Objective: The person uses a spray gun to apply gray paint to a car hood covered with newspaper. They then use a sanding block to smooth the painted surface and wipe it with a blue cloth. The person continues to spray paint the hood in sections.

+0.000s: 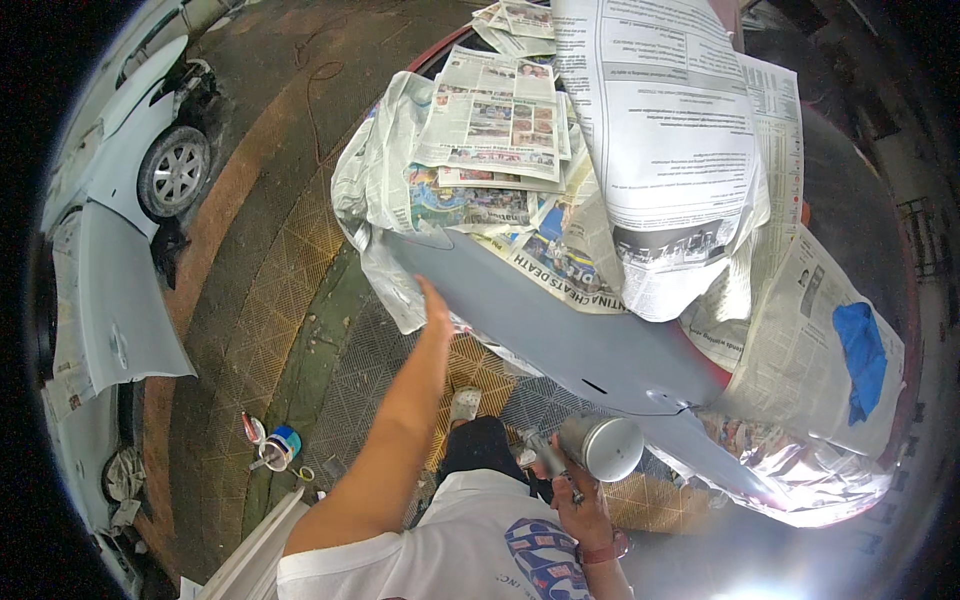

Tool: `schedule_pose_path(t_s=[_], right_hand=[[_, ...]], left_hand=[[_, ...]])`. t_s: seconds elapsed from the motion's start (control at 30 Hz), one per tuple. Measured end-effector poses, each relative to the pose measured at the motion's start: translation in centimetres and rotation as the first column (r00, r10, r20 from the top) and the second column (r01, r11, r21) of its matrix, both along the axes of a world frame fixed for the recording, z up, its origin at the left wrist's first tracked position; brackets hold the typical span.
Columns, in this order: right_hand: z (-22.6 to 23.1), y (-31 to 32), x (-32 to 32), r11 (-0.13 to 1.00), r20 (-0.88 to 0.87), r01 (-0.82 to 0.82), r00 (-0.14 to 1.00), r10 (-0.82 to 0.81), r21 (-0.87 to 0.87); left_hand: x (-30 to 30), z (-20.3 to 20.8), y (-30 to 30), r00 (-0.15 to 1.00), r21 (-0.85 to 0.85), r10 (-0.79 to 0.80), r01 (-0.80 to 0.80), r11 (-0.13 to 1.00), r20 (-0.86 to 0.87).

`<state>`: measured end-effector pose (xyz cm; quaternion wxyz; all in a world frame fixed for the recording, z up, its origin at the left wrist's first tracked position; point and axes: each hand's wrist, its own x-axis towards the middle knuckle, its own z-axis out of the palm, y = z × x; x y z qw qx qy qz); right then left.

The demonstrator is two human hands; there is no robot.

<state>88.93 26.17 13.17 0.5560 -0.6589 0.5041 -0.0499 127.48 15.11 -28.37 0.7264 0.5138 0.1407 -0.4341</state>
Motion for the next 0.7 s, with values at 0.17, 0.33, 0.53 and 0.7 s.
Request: schedule_pose_path(t_s=[0.17,0.33,0.53,0.7], right_hand=[[-0.6,-0.1,-0.6,1.0,0.046,0.018,0.999,-0.018,0.01],[-0.6,-0.8,0.6,0.999,0.102,0.02,0.995,-0.017,-0.031],[-0.4,-1.3,0.8,0.999,0.078,0.036,0.996,-0.034,-0.022],[-0.3,-0.3,-0.1,0.998,0.0,0.057,0.998,-0.057,-0.04]], left_hand=[[2.8,2.3,-2.1,0.904,0.187,-0.044,-0.04,0.981,0.425],[-18.8,8.8,-0.6,0.683,0.483,-0.448,0.158,0.861,0.577],[-22.0,11.5,0.8,0.672,0.504,-0.592,0.359,0.786,0.444],[-3.6,7.5,-0.6,0.786,0.375,-0.243,0.015,0.927,0.569]])
